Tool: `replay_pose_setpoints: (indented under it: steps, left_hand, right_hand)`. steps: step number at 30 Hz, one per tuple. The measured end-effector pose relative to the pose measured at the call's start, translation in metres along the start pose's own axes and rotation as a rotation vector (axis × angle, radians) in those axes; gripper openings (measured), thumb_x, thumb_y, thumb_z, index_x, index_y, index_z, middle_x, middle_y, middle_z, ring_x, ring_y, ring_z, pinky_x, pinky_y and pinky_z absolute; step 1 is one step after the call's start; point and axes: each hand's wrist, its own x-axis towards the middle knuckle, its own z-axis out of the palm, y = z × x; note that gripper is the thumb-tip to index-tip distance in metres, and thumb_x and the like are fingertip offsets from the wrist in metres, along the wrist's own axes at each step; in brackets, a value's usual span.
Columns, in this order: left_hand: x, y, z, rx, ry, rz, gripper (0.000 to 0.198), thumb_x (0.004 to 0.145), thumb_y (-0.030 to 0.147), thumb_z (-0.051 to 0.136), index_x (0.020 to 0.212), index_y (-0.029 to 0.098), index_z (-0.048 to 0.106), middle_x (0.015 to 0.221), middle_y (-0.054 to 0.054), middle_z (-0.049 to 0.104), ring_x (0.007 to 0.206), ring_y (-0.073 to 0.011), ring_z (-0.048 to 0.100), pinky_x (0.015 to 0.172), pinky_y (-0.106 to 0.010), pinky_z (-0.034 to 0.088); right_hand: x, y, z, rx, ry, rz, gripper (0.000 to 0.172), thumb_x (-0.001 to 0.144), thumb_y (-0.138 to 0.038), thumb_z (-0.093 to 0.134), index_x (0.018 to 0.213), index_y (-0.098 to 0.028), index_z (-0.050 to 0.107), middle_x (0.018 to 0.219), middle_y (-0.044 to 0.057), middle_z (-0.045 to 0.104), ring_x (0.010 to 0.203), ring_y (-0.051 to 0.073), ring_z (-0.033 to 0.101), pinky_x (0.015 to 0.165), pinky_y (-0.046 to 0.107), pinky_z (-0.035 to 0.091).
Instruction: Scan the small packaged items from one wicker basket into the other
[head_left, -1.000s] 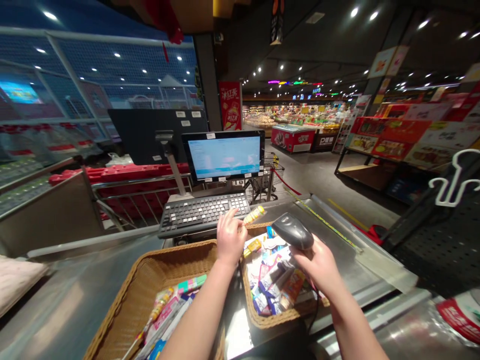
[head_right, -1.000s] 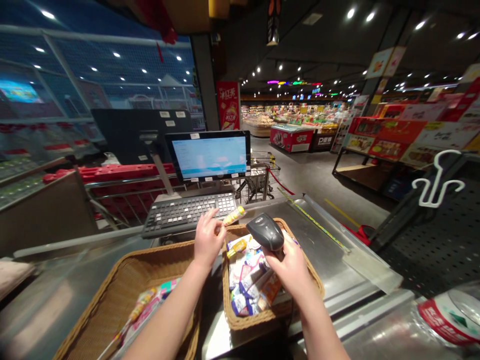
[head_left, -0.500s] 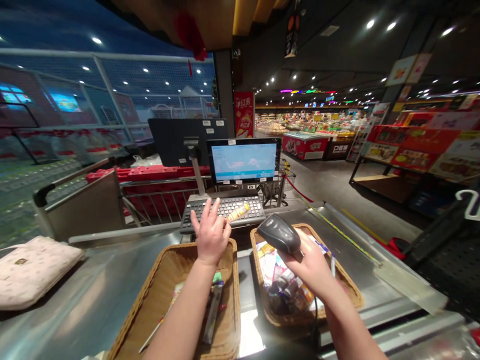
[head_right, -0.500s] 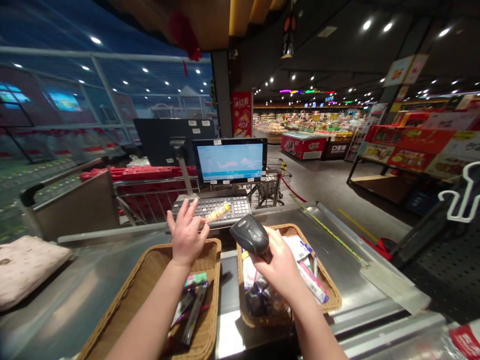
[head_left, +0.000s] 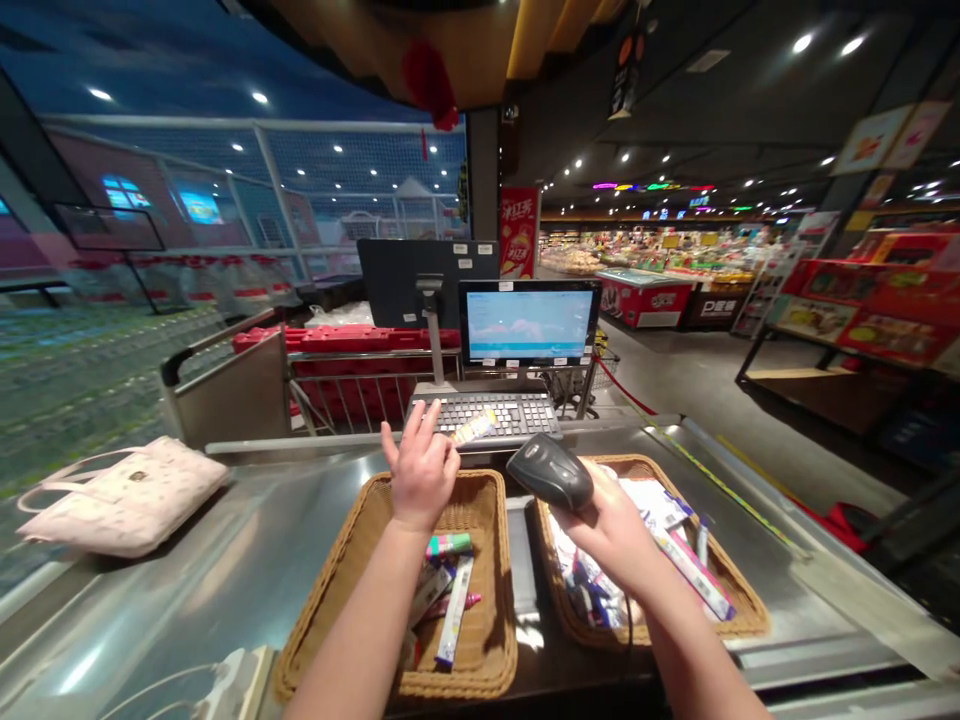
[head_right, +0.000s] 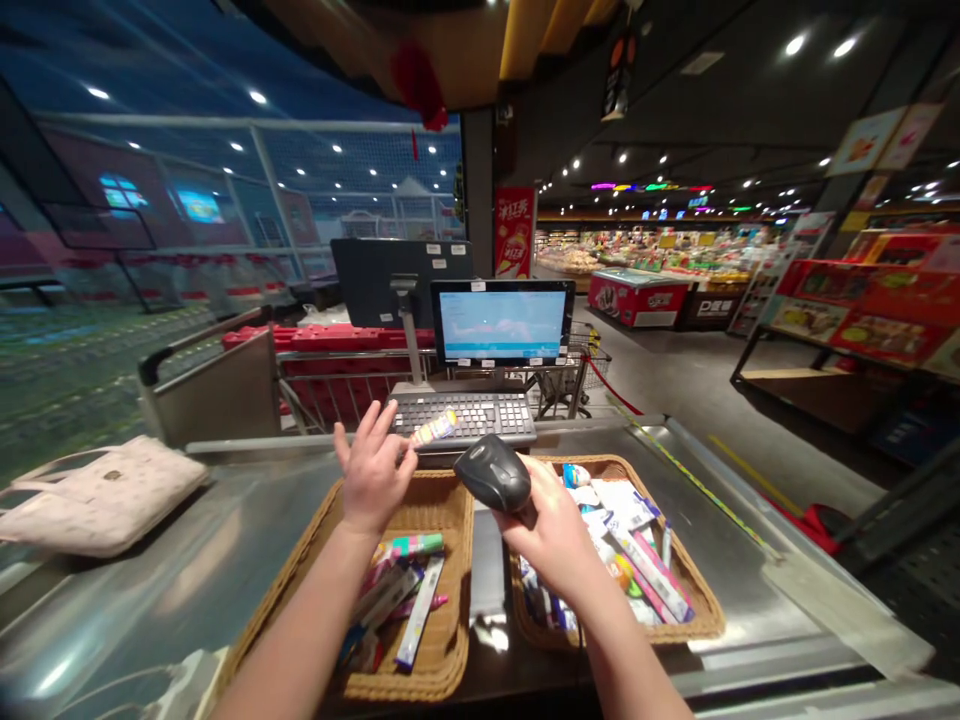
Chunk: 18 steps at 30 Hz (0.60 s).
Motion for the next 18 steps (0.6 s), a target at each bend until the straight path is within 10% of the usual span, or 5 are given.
replay_pose_setpoints:
  steps: [18]
  left_hand:
    - [-0.006, -0.026, -0.02, 0.007, 0.013, -0.038, 0.011, 0.081, 0.017, 0.058, 0.072, 0.021, 0.06, 0.135, -0.008, 0.06, 0.132, -0.028, 0.049, 0.117, -0.059, 0.012]
  right_hand:
    - [0.004, -0.018, 0.017, 0.065, -0.043, 0.028, 0.033, 0.081, -0.022, 0.059, 0.114, -0.019, 0.062, 0.118, 0.011, 0.064, 0.109, 0.026, 0.059, 0.094, 0.04, 0.047]
